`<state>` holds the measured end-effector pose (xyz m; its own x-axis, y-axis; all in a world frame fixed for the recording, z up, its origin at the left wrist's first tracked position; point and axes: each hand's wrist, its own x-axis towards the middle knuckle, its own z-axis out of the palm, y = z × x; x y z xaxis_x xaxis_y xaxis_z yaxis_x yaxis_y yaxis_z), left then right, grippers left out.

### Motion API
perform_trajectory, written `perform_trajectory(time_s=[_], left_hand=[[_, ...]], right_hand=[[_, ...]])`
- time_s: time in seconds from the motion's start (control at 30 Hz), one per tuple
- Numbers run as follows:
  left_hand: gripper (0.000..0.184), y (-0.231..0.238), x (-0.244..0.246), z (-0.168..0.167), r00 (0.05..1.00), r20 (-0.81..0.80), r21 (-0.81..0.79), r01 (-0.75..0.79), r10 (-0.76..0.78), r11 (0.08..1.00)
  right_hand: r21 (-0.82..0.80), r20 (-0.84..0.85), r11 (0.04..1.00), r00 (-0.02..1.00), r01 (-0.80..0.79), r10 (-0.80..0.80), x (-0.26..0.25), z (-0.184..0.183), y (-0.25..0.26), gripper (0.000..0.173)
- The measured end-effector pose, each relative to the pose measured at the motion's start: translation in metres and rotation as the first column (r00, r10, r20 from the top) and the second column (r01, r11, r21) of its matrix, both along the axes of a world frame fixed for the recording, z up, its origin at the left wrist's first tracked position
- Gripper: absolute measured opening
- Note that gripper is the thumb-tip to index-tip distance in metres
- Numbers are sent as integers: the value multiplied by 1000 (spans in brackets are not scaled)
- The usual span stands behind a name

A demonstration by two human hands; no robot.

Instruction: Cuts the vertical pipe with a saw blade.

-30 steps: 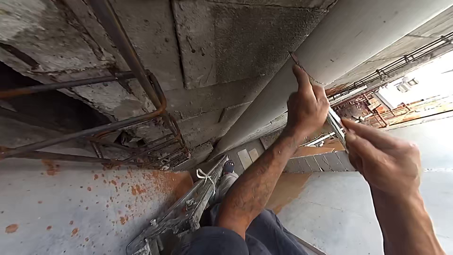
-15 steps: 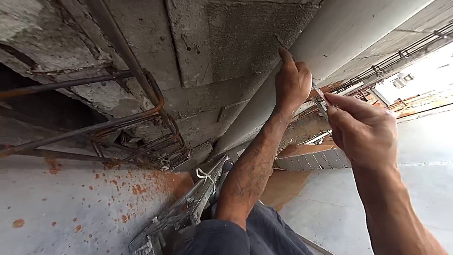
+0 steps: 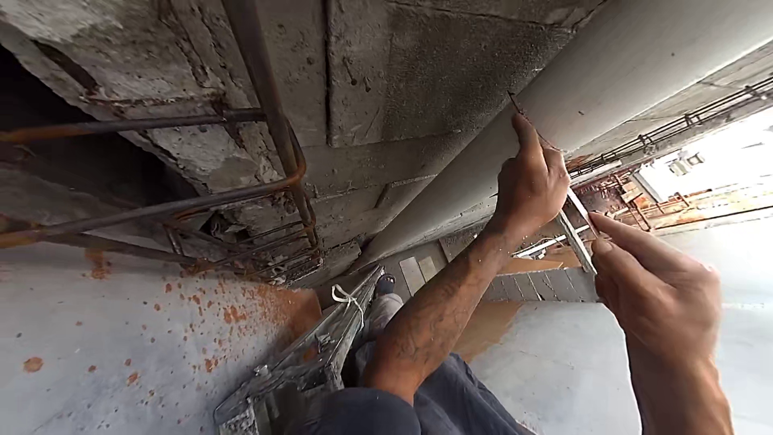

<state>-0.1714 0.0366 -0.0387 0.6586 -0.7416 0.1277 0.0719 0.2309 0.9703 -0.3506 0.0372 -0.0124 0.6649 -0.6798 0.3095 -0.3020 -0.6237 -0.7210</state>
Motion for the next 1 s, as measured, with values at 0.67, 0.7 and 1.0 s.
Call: perform_trajectory(time_s=[0.67,0.7,1.0], left_hand=[[62,7,5,5,999,-35,36,3,-2,999],[63,12,-1,4,1000,-25,33,9,-8,999],[57,6,10,7,999,-49,59,2,1,998]], right_hand=[[50,15,997,998,66,-66,15,8,24,35],[74,49,996,997,53,-57,9,6,27,34],[65,17,994,996,87,-88,24,9,28,34]])
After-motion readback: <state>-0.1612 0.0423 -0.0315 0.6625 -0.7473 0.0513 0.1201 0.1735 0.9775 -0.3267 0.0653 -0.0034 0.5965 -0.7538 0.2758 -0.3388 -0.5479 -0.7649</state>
